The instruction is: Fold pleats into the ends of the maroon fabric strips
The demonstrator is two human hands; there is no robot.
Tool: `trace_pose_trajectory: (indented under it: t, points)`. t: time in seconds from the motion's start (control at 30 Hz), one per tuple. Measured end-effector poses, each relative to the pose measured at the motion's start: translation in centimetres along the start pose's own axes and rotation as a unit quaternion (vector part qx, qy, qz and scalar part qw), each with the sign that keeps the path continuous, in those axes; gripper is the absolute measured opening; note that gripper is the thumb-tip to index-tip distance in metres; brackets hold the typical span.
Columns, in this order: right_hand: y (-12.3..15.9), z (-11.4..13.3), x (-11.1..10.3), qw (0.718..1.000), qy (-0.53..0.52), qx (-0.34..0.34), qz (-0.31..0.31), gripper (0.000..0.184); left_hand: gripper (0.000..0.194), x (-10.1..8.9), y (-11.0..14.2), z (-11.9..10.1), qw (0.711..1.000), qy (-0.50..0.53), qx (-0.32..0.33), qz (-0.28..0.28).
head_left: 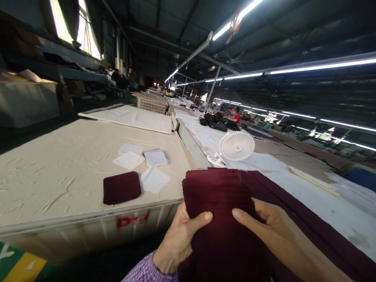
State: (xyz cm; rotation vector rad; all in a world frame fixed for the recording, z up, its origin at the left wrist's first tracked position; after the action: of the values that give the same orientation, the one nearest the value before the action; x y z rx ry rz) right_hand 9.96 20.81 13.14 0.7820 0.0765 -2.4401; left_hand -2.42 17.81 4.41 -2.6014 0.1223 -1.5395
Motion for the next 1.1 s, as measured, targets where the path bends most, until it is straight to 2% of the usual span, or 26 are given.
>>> trace_pose_trajectory:
  t: [0.2,0.33,0.57,0.7,0.77,0.83,0.9,1.0,1.1]
  points:
    - [0.0,0.5,-0.3,0.998,0.062,0.003,-0.022,0.035,0.019,0.2,-0.3,-0.8,0.999,0.051,0.01,-0.015]
    - [0.2,0.1,-0.2,0.995,0.094,0.004,-0.009,0.031,0.039,0.4,-0.4,-0.9,0.991,0.126,-0.034,-0.002]
    - [0.0,0.4,-0.2,0.992,0.123,0.003,-0.003,0.026,0.04,0.3,-0.4,-0.8,0.985,0.159,-0.063,0.005]
    - [0.0,0.4,-0.3,0.995,0.095,0.01,0.002,0.025,0.035,0.0,-0.3,-0.8,0.989,0.144,-0.027,0.018]
    - [0.1,0.6,-0.3,0.997,0.083,0.01,-0.001,0.026,0.032,-0.1,-0.1,-0.9,0.993,0.108,0.015,0.035]
    - [0.1,1.0,-0.3,0.997,0.072,0.001,-0.003,0.026,0.037,-0.1,0.1,-0.6,0.997,0.052,0.037,0.04]
    - [0.0,1.2,-0.2,0.998,0.069,-0.01,-0.004,0.025,0.036,-0.2,0.1,0.0,0.999,0.006,0.037,0.013]
    - [0.0,1.1,-0.4,0.995,0.096,-0.016,-0.028,0.027,0.025,-0.3,0.0,0.5,0.999,-0.005,0.029,-0.031]
    - [-0.1,1.3,-1.0,0.983,0.156,-0.049,-0.085,0.033,0.023,-0.1,-0.3,0.6,1.0,0.0,0.008,-0.027]
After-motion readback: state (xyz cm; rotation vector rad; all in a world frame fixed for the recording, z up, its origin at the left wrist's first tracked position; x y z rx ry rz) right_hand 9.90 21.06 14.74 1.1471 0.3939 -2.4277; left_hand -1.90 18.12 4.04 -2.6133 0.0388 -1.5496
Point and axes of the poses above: each hand's wrist, its own y-axis away from the middle knuckle, its own x-axis out of the palm, z = x × y, the point moved 6 cm from there along -y, towards the middle knuckle, and after that the axes turned 3 degrees about z, right-handed, at the moved point
